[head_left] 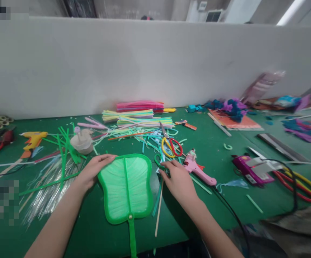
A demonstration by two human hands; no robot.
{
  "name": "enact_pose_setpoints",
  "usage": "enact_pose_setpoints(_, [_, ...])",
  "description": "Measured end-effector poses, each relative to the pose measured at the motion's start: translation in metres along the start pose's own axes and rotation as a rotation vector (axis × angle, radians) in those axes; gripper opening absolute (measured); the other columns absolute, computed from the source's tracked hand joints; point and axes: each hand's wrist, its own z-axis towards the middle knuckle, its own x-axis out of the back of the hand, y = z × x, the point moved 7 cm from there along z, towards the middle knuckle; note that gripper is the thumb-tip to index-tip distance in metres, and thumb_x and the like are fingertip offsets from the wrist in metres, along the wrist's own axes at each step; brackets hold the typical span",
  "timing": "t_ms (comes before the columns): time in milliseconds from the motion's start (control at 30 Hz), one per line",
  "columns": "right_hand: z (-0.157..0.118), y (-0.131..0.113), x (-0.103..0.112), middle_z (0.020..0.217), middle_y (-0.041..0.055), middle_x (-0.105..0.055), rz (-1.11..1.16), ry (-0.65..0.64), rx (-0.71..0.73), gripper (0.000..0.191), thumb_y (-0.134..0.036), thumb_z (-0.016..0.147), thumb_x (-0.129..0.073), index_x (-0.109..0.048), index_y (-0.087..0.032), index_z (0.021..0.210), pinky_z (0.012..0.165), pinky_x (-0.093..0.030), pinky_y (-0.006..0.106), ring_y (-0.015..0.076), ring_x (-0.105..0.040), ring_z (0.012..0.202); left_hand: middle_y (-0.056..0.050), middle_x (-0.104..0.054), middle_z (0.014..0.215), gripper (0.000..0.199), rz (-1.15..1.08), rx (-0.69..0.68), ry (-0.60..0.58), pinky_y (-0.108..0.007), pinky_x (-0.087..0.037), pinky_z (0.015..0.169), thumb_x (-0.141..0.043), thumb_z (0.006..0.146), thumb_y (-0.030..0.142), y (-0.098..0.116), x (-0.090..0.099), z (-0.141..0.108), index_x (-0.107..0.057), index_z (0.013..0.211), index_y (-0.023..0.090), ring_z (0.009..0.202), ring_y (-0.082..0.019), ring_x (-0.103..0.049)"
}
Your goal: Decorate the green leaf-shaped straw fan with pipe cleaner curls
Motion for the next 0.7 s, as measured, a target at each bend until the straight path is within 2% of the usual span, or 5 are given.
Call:
enact_pose_setpoints(167, [0.005, 0.001, -0.008, 0.097, 0.0111, -0.064, -0.076, -0.001, -0.012, 0.015, -0.017, 0.09, -0.056, -0.07, -0.017, 0.095, 0.074, -0.045, 0.034, 0.0277, -0.062, 0.094, -0.01, -0.076, 0.097, 0.049, -0.014, -0.021, 0.008, -0.028, -0.048, 0.07, -0.082, 0.065, 0.049, 0.0, -0.002, -0.001, -0.076, 0.1, 0.016, 0.082, -0.022, -0.067])
enact_pose_setpoints(267, [0.007, 0.0, -0.006, 0.091, 0.0116, -0.064, -0.074, 0.028, 0.008, 0.016, -0.013, 0.09, -0.052, -0.067, -0.016, 0.087, 0.075, -0.045, 0.035, 0.0292, -0.059, 0.095, -0.01, -0.076, 0.099, 0.049, -0.007, -0.056, 0.021, -0.028, -0.048, 0.071, -0.081, 0.065, 0.05, 0.001, -0.005, -0.002, -0.076, 0.1, 0.017, 0.085, -0.023, -0.067])
enact_pose_setpoints(433, [0.006, -0.004, 0.008, 0.097, 0.0109, -0.065, -0.009, 0.159, 0.037, 0.015, -0.017, 0.095, -0.043, -0.058, -0.016, 0.098, 0.081, -0.045, 0.036, 0.0259, -0.058, 0.094, -0.011, -0.075, 0.102, 0.051, 0.015, -0.1, 0.048, -0.03, -0.047, 0.075, -0.076, 0.067, 0.054, 0.001, -0.007, -0.003, -0.076, 0.101, 0.016, 0.09, -0.026, -0.066])
enact_pose_setpoints(600, [0.004, -0.01, 0.034, 0.088, 0.0061, -0.066, 0.297, 0.375, 0.07, 0.019, -0.029, 0.098, -0.041, -0.056, -0.019, 0.099, 0.073, -0.046, 0.032, 0.0209, -0.061, 0.08, -0.011, -0.074, 0.103, 0.053, 0.049, -0.181, 0.155, -0.029, -0.044, 0.073, -0.07, 0.07, 0.059, 0.004, -0.005, -0.004, -0.076, 0.099, 0.015, 0.094, -0.027, -0.063])
enact_pose_setpoints(700, [0.016, -0.024, 0.028, 0.077, 0.0017, -0.066, 0.531, 0.231, 0.086, 0.018, -0.032, 0.097, -0.044, -0.058, -0.02, 0.096, 0.057, -0.043, 0.027, 0.0162, -0.058, 0.063, -0.01, -0.074, 0.102, 0.051, 0.077, -0.227, 0.186, -0.028, -0.043, 0.072, -0.069, 0.07, 0.059, 0.008, -0.008, -0.006, -0.077, 0.095, 0.015, 0.095, -0.027, -0.062])
